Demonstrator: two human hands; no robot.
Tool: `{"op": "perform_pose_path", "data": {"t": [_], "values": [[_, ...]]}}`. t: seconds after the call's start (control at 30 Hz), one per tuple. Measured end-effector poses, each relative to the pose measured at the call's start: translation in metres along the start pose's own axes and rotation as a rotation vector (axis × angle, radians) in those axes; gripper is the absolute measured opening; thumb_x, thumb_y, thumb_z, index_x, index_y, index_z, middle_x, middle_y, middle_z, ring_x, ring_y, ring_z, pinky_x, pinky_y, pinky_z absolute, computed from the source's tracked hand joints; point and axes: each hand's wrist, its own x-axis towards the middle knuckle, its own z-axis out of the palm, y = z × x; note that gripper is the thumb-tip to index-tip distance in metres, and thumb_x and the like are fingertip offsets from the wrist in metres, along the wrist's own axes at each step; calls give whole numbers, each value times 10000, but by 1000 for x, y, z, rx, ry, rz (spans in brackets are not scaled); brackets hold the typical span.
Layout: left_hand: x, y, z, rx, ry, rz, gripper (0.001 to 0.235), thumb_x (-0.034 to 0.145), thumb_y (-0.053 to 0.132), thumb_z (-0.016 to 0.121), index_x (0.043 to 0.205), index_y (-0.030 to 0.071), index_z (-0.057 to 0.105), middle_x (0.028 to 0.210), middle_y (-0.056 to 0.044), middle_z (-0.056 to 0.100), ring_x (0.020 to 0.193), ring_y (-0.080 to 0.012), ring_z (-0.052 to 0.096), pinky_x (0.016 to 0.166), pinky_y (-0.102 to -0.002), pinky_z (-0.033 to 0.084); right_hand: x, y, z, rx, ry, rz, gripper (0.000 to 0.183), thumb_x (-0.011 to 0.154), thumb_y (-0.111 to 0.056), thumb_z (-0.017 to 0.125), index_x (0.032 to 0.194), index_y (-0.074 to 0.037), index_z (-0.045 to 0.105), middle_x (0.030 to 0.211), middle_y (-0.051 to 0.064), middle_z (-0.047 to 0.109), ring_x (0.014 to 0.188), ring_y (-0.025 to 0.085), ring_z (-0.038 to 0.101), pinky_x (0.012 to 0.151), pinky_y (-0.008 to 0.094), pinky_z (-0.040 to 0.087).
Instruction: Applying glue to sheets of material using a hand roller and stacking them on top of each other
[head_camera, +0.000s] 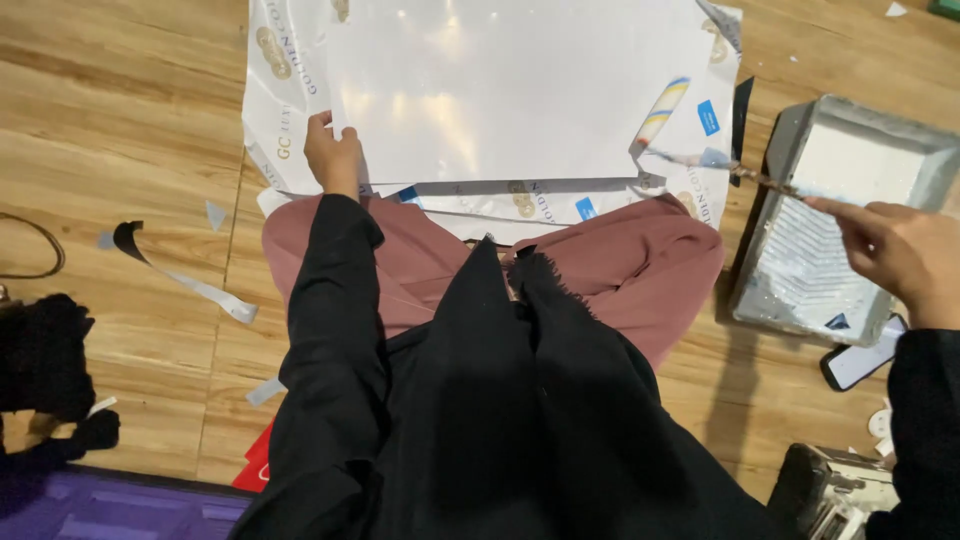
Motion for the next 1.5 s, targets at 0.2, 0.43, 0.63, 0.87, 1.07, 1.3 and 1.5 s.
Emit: {"op": "perform_pose_path", "data": {"t": [0.2,0.43,0.63,0.87,1.07,1.3,1.5], "values": [[0,-2,1,-39,23,38,296,794,120,497,1086,164,507,1124,-89,588,1074,-240,557,818,-354,475,26,-37,-26,427,184,18,644,796,-9,586,1376,-286,548,848,-8,632,707,142,588,677,296,514],[-9,-7,-4,69,-22,-33,304,851,312,441,1113,186,528,1088,-119,595,1019,-301,578,827,-440,475,163,-159,-72,491,30,-236,688,680,-147,647,1297,-348,420,728,61,625,747,245,638,703,372,538],[-2,-20,-3,113,-54,-27,316,836,259,449,1111,151,560,1012,-111,602,960,-303,597,780,-444,489,229,-201,-73,538,174,-320,549,770,-116,562,1263,-336,459,679,40,581,675,228,619,639,366,525],[0,-5,-4,-101,-1,-104,237,792,265,470,961,174,608,948,-13,618,842,-193,582,730,-319,452,88,-79,-25,399,-56,-144,672,728,-111,513,1331,-375,379,806,27,597,686,272,604,537,402,468],[0,-2,-1,-101,20,-86,207,779,245,487,945,169,584,887,-26,628,782,-194,595,711,-324,461,-102,-55,-2,437,93,394,555,845,-74,555,1352,-299,532,934,47,650,763,255,613,667,371,483],[59,-61,37,-47,32,80,286,727,272,511,958,119,583,908,-39,614,841,-205,570,781,-296,427,-145,-128,3,615,-52,1079,488,889,-96,447,1363,-209,473,766,258,618,670,466,574,563,491,413],[22,-27,13,-165,41,183,67,768,171,482,734,113,480,693,22,417,650,-137,378,638,-280,387,-88,-174,37,888,217,1383,493,752,-15,383,1235,-79,305,901,219,531,630,409,495,576,497,333]]}}
